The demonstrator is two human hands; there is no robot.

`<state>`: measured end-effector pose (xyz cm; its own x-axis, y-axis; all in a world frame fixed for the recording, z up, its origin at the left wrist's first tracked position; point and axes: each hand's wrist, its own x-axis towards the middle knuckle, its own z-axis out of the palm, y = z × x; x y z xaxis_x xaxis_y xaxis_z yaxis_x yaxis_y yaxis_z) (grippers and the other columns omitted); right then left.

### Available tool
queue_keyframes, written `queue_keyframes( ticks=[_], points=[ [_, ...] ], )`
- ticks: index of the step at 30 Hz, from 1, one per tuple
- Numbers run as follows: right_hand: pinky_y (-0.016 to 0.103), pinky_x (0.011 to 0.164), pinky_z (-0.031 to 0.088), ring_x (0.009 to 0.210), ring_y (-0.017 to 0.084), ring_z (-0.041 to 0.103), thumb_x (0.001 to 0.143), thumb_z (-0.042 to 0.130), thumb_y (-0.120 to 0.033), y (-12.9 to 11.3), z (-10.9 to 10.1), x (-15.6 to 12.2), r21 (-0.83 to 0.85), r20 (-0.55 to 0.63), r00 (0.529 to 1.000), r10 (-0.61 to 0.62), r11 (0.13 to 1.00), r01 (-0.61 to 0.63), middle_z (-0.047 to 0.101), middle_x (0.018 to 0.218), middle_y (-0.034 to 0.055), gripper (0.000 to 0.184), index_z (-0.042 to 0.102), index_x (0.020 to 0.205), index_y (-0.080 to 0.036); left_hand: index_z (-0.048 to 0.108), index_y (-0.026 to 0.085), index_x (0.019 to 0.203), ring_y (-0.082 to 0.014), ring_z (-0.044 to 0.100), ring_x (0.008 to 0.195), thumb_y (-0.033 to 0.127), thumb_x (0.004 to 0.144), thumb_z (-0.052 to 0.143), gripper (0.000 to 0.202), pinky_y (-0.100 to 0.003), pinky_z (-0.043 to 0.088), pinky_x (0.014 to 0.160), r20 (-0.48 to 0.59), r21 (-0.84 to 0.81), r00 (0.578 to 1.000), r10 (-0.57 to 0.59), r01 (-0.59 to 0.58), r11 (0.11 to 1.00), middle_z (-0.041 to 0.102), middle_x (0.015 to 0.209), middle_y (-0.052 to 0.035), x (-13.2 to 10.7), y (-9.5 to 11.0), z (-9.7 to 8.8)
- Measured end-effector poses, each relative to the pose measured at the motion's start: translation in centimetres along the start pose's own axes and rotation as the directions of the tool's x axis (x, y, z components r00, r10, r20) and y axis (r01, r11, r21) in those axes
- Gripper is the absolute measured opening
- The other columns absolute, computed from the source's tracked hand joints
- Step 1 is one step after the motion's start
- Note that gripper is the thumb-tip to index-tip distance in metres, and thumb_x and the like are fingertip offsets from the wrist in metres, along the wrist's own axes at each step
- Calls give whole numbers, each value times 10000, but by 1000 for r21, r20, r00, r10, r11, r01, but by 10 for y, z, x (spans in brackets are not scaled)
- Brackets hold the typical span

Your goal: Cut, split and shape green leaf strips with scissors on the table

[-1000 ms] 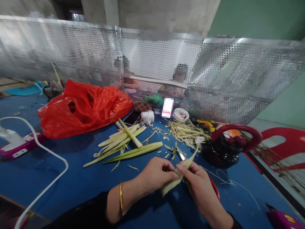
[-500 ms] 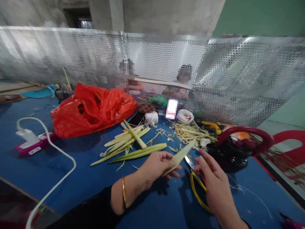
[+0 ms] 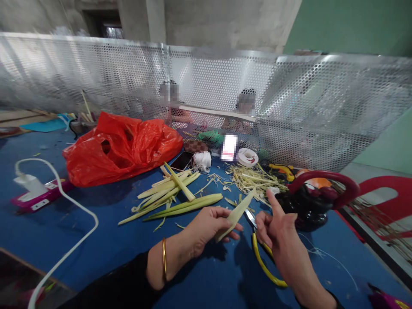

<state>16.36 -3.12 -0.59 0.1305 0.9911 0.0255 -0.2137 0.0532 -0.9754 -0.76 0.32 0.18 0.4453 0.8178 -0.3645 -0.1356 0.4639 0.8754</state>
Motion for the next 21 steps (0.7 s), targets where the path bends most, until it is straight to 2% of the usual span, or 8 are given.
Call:
queue_keyframes(
  ticks=[3,5,7,9,12,15,17,21],
  points=[
    [215,429,324,404,78,296,852,295,-751,0,-1,1,22,-29,999,23,1000,-22,487,630,-56,795,211,1510,-312,688,123,794,-121,659,605,181,669,665,139,-219,456,579,-1,-6,1000,5,-5,1000,746,842,-99,0,-2,1],
    [220,439,340,409,83,325,876,282,-725,3,-2,1,-12,-13,1000,-7,1000,7,506,631,-51,763,217,1509,-305,691,118,794,-119,652,598,187,660,671,152,-221,454,578,-9,-16,1000,19,-19,1000,743,844,-102,1,-2,0],
    [234,462,369,428,93,364,895,315,-689,7,-2,0,-82,4,999,-53,995,53,531,651,-40,741,232,1508,-282,690,118,797,-116,649,604,192,653,683,162,-219,453,580,-46,-38,998,48,-49,998,740,857,-99,3,-2,-1],
    [249,497,401,471,108,406,891,435,-620,12,-2,0,-199,6,996,-91,976,91,530,673,-36,729,273,1497,-248,690,121,802,-114,648,622,203,648,698,174,-213,452,587,-100,-68,991,92,-99,993,737,859,-89,6,-2,-2],
    [257,544,417,562,131,445,817,629,-464,17,-1,-1,-439,16,986,-167,885,157,480,693,-43,744,354,1462,-214,694,130,814,-117,640,618,200,625,710,202,-213,450,575,-153,-92,979,135,-150,984,731,827,-69,9,-4,-3],
    [255,549,404,571,133,428,780,671,-364,21,0,-3,-610,78,973,-218,761,220,414,684,-62,746,374,1452,-231,688,133,807,-128,631,599,150,584,708,225,-234,468,587,-170,-112,979,114,-134,985,722,769,-53,11,-8,-1],
    [252,538,394,548,128,409,775,675,-337,22,0,-3,-661,114,969,-219,712,239,376,672,-75,772,344,1466,-243,684,128,810,-133,624,593,140,575,709,237,-247,474,591,-167,-116,982,92,-112,987,716,750,-53,11,-10,0],
    [255,531,386,545,135,403,768,683,-333,23,0,-1,-693,136,965,-222,676,253,343,668,-82,853,256,1501,-239,674,118,812,-118,585,563,134,578,697,235,-226,434,544,-154,-76,983,104,-117,990,694,699,-40,13,-15,0]
  ],
)
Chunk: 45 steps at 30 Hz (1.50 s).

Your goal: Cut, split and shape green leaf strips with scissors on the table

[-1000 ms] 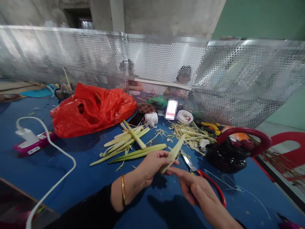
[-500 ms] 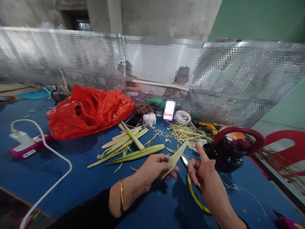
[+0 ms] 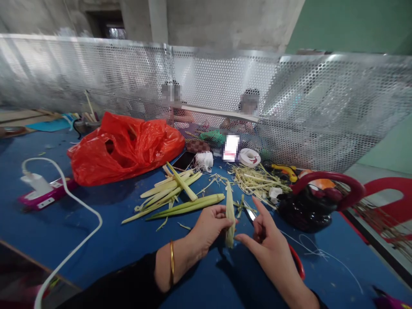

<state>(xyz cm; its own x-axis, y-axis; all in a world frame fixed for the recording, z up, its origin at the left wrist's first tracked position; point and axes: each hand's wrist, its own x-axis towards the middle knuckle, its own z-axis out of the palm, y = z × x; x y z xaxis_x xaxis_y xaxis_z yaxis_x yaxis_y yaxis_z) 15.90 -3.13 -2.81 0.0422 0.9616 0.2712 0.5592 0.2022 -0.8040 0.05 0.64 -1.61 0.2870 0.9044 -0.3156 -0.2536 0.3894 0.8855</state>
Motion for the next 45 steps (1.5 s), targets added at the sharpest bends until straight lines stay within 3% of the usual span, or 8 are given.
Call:
queue_keyframes(
  ticks=[4,8,14,24,29,35,40,45],
  points=[
    [248,483,375,531,139,406,690,750,-347,-3,-1,0,-25,27,1000,16,1000,-15,350,684,-83,1076,96,1536,-231,669,113,800,-93,543,538,118,553,689,248,-205,395,534,39,45,999,-11,9,999,667,639,-12,0,-5,1],
    [297,547,478,677,211,575,528,848,-449,-7,-9,-2,-200,19,1000,-16,980,19,555,889,4,1331,4,1538,-245,675,120,767,-100,553,549,141,516,690,253,-211,388,545,86,64,995,-47,41,997,673,647,-14,-1,-6,3],
    [439,607,535,862,384,645,519,745,-714,-5,-20,-3,-398,-24,978,-209,899,182,556,1197,213,1381,-45,1536,-216,670,130,750,-96,518,506,177,505,722,255,-220,359,528,73,70,996,-60,55,996,653,620,-7,-2,-4,3],
    [449,569,535,828,401,636,485,652,-832,-4,-20,-6,-443,-76,955,-287,868,226,578,1132,230,1426,-48,1534,-166,666,125,742,-89,482,480,205,492,736,271,-227,340,515,80,106,995,-54,46,993,621,590,2,0,-8,1],
    [412,564,535,786,352,650,601,564,-835,-1,-18,-7,-389,-53,948,-313,881,270,588,1108,184,1259,36,1546,-193,683,125,761,-116,549,529,207,482,750,298,-233,386,549,81,46,996,-47,43,998,617,586,10,0,-11,1],
    [366,599,540,799,298,676,900,391,-597,2,-16,-2,-410,77,965,-249,875,259,651,1074,138,641,432,1437,-250,671,129,746,-109,539,498,187,488,724,270,-233,404,517,4,3,999,-50,50,999,642,601,-6,1,-10,2],
    [364,629,543,800,283,678,881,479,-519,6,-13,-1,-305,12,977,-213,930,207,688,1040,125,691,342,1481,-206,646,129,696,-121,557,513,213,484,741,248,-242,426,522,-21,0,999,-40,40,999,656,607,-25,2,-8,3],
    [355,731,537,819,259,676,840,591,-437,-4,-4,-4,56,104,994,15,998,-21,724,929,89,375,656,1134,-213,629,135,678,-118,565,533,272,530,750,236,-241,425,550,-45,-23,999,31,-32,999,648,598,-21,-2,-3,3]
  ],
)
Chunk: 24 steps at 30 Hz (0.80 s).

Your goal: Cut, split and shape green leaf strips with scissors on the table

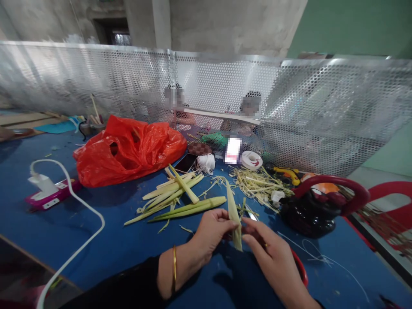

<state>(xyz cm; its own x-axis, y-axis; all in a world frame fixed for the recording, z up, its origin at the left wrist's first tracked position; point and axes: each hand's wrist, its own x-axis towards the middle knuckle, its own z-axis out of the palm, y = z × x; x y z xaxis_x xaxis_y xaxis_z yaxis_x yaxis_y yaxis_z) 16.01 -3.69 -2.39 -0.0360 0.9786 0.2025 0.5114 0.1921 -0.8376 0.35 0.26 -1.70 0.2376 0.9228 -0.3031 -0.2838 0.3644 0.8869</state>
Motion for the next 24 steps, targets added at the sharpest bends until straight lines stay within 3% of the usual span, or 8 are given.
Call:
queue_keyframes(
  ticks=[3,5,11,20,24],
  points=[
    [331,780,519,844,240,667,800,664,-380,-7,9,-1,248,119,989,83,962,-110,729,893,64,258,682,986,-202,635,133,687,-129,580,579,256,564,738,202,-248,434,579,-9,11,997,78,-78,997,660,631,-26,-3,3,0],
    [292,682,504,715,202,637,798,670,-377,-9,12,-1,299,148,982,115,942,-156,697,755,35,198,680,847,-186,629,134,679,-131,575,591,241,576,733,181,-251,437,584,-18,13,996,91,-91,996,650,632,-19,-4,5,0],
    [241,555,426,541,127,493,755,694,-479,-10,10,2,389,150,972,181,893,-226,540,557,-26,342,613,630,-172,640,140,699,-111,554,576,277,618,741,188,-231,408,565,-48,-22,994,102,-103,994,632,641,0,-4,12,-2],
    [245,540,361,525,128,444,753,639,-559,-11,6,2,304,145,965,219,918,-254,495,512,-27,403,579,611,-186,632,156,660,-99,533,598,295,632,755,187,-211,395,564,-217,-93,953,210,-235,968,596,622,19,4,29,-14],
    [249,540,353,521,130,432,743,632,-583,-10,5,2,310,104,965,239,915,-260,484,509,-27,415,581,624,-189,678,158,734,-94,525,605,254,622,748,164,-204,393,557,-244,-115,940,237,-271,956,615,666,14,6,31,-18]
  ],
)
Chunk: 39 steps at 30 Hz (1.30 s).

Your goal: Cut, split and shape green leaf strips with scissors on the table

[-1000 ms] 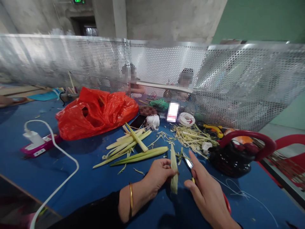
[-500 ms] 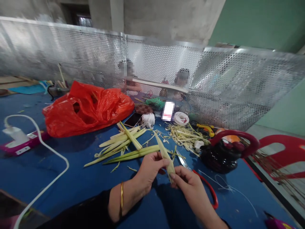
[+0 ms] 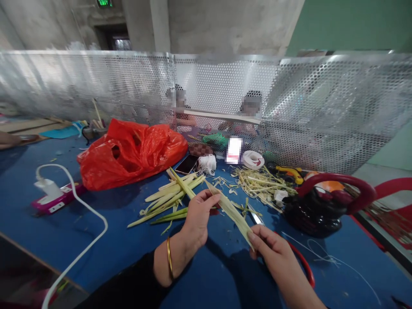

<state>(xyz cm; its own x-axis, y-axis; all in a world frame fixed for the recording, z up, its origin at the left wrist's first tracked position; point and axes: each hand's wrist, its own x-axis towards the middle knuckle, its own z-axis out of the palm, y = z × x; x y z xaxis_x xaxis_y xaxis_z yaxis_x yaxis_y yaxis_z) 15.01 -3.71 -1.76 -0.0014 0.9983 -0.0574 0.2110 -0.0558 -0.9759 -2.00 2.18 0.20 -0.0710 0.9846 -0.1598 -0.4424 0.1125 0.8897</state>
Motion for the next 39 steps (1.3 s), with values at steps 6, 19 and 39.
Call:
queue_keyframes(
  ticks=[6,19,39],
  points=[
    [235,521,341,520,122,418,789,630,-534,5,-3,0,8,-46,999,18,1000,-18,476,529,-34,345,639,741,-192,738,157,827,-109,555,673,267,660,731,201,-213,414,606,-33,-11,999,-16,16,1000,660,744,-18,4,3,-2],
    [240,546,432,533,137,522,833,532,-467,5,13,-4,-81,101,991,-87,992,95,515,568,-26,321,551,671,-190,708,129,772,-129,573,656,411,633,796,327,-258,465,659,160,16,977,-143,142,990,640,703,-21,-5,-18,4],
    [350,684,518,815,290,699,670,474,-61,36,-63,-8,-957,-12,993,-114,290,22,670,1049,206,683,463,1352,-53,610,169,633,-85,470,439,264,726,654,140,-207,331,453,244,401,936,-253,140,905,509,463,29,-9,2,4]
  ],
)
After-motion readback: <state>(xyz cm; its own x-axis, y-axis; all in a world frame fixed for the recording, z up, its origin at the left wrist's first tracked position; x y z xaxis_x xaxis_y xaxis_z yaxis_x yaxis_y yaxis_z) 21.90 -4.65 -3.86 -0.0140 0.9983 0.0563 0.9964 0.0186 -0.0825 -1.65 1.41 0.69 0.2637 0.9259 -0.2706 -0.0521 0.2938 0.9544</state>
